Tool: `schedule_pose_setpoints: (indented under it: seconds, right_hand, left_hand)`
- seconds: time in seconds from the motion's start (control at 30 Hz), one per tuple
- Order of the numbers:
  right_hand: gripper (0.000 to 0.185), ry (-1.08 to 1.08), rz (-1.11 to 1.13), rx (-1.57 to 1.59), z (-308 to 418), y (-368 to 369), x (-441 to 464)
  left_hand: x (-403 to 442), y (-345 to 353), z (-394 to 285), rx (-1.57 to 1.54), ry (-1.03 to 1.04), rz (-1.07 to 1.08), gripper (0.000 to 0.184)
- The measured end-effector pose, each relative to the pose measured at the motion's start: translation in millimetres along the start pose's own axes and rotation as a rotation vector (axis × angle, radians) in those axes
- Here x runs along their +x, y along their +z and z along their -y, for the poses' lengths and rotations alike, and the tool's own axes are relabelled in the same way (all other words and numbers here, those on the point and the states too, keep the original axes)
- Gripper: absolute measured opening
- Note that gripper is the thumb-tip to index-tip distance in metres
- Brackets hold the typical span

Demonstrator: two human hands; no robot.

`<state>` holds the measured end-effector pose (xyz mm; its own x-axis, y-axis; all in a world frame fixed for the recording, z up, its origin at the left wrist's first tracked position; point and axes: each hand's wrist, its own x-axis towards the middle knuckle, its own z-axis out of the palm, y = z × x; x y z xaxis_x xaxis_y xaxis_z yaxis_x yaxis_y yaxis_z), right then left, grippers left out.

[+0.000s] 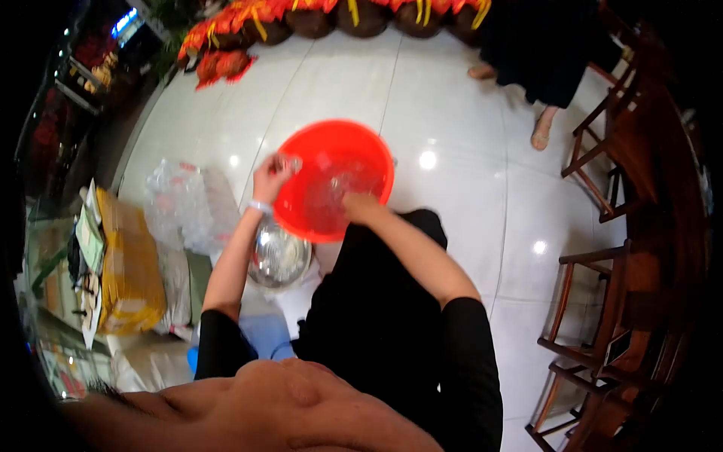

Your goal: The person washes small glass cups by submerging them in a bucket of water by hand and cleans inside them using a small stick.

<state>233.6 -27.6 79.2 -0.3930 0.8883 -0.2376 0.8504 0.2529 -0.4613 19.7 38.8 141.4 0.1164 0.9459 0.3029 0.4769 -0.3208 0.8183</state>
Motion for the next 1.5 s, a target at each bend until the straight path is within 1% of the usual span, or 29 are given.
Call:
schedule_pose_setpoints:
  seconds: [0.07,0.13,0.17,0.2,0.27,0.3,0.33,0.4,0.43,0.5,0.53,0.6,0.63,0.7,0.73,0.8,0.83,0.87,0.9,1.0,1.03,1.07,1.13,1.2,1.23,1.27,1.33,1.47,1.5]
  right_hand:
    - [0.028,-0.030,0.039,-0.032,-1.2,-0.5,1.9]
    - [0.025,-0.016,-0.001,0.008,0.2,-3.5,2.4]
    - [0.025,-0.026,0.015,-0.002,-1.4,-1.8,0.4]
    - [0.025,-0.037,-0.013,-0.008,-3.0,1.4,-2.3]
    - [0.025,-0.012,-0.040,0.037,1.4,11.8,-5.9]
    - [0.025,-0.033,-0.031,0.012,-0.9,7.0,-0.4]
    - [0.026,-0.058,-0.028,-0.020,-2.9,3.8,3.0]
    - [0.028,-0.074,-0.059,-0.034,-3.2,1.3,2.5]
    - [0.028,-0.067,-0.037,-0.029,-2.6,-1.0,1.4]
    - [0.029,-0.058,-0.013,-0.011,4.9,2.2,-2.6]
    - [0.030,-0.034,-0.014,-0.006,4.9,-1.1,0.8]
    - [0.030,-0.030,-0.033,-0.037,1.3,-4.6,-2.0]
    - [0.030,-0.029,-0.019,0.011,2.1,-5.9,-1.0]
    - [0.030,-0.044,0.028,0.055,3.0,-3.4,-4.9]
    - [0.030,-0.050,-0.010,0.029,0.3,-4.2,-3.3]
    - [0.029,-0.062,-0.062,-0.001,-2.7,-8.5,0.6]
    - [0.028,-0.063,-0.047,-0.008,-2.6,-8.5,0.2]
    - [0.028,-0.066,-0.030,-0.011,0.6,-5.9,-1.2]
    - [0.028,-0.077,-0.033,-0.018,3.5,-2.5,-0.4]
    - [0.028,-0.054,-0.080,-0.007,1.9,-2.3,-7.1]
    - [0.029,-0.028,-0.059,0.014,3.8,-4.4,-6.8]
    - [0.029,-0.018,-0.030,0.022,4.0,-6.3,-6.7]
    - [0.030,-0.022,-0.021,0.003,-0.8,0.3,-3.3]
    - [0.031,-0.036,-0.037,-0.025,-1.8,-5.7,-0.7]
    - [0.032,-0.043,-0.037,-0.033,1.1,-7.3,-5.1]
    - [0.032,-0.048,-0.028,-0.036,3.4,-8.8,-7.0]
    - [0.034,-0.026,0.000,-0.049,3.7,-7.1,-5.6]
    - [0.034,-0.030,0.004,-0.034,0.8,-6.0,-3.5]
    - [0.034,-0.035,0.018,-0.029,1.3,-6.1,-1.6]
  left_hand:
    - [-13.4,13.5,-11.3,-0.361,0.006,-0.061,0.036]
    - [-30.3,15.7,59.7,1.258,0.352,0.866,0.036]
    - [-36.1,12.7,77.9,1.180,0.353,0.877,0.038]
    - [-35.4,14.3,75.0,1.174,0.352,0.881,0.038]
    - [-33.8,7.1,69.3,0.541,-0.004,0.293,0.035]
    - [-21.5,3.1,57.1,0.453,0.076,0.217,0.035]
    - [-9.3,-4.6,6.7,0.482,-0.070,0.249,0.034]
    - [-2.3,0.7,8.4,0.085,-0.009,0.051,0.028]
    - [-4.0,8.3,17.8,0.086,-0.005,0.052,0.028]
    - [-21.5,23.9,51.7,0.697,0.251,0.288,0.025]
    - [-25.8,24.0,71.1,1.225,0.484,0.839,0.027]
    - [-38.9,22.3,74.9,0.761,0.276,0.379,0.029]
    - [-24.5,23.4,75.8,0.763,0.302,0.407,0.029]
    - [-15.5,25.7,74.9,-0.021,-0.111,0.249,0.028]
    - [-17.0,23.1,53.1,-0.024,-0.115,0.245,0.028]
    - [-12.5,15.2,-8.2,-0.247,-0.067,0.091,0.007]
    - [-14.6,23.5,15.7,-0.545,-0.113,0.082,0.010]
    - [-22.8,29.1,52.2,-0.004,-0.145,0.322,0.010]
    - [-31.4,23.9,62.0,-0.002,-0.141,0.310,0.010]
    - [-39.1,22.6,62.1,0.362,-0.182,0.426,0.011]
    - [-32.7,31.6,58.2,-0.391,-0.260,0.198,0.012]
    - [-19.5,23.1,57.8,-0.548,-0.326,0.308,0.013]
    - [-7.2,23.2,13.2,-1.096,-0.660,0.310,0.023]
    - [-4.2,23.4,-7.5,-1.496,-0.646,0.445,0.029]
    - [-5.8,22.7,-17.6,-1.538,-0.656,0.533,0.031]
    - [-7.6,22.1,-26.9,-1.489,-0.738,0.502,0.034]
    - [-10.8,24.0,-42.0,-1.488,-0.791,0.487,0.037]
    - [-14.7,25.5,-50.9,-1.525,-0.785,0.515,0.040]
    - [-14.4,25.2,-51.1,-1.531,-0.746,0.580,0.040]
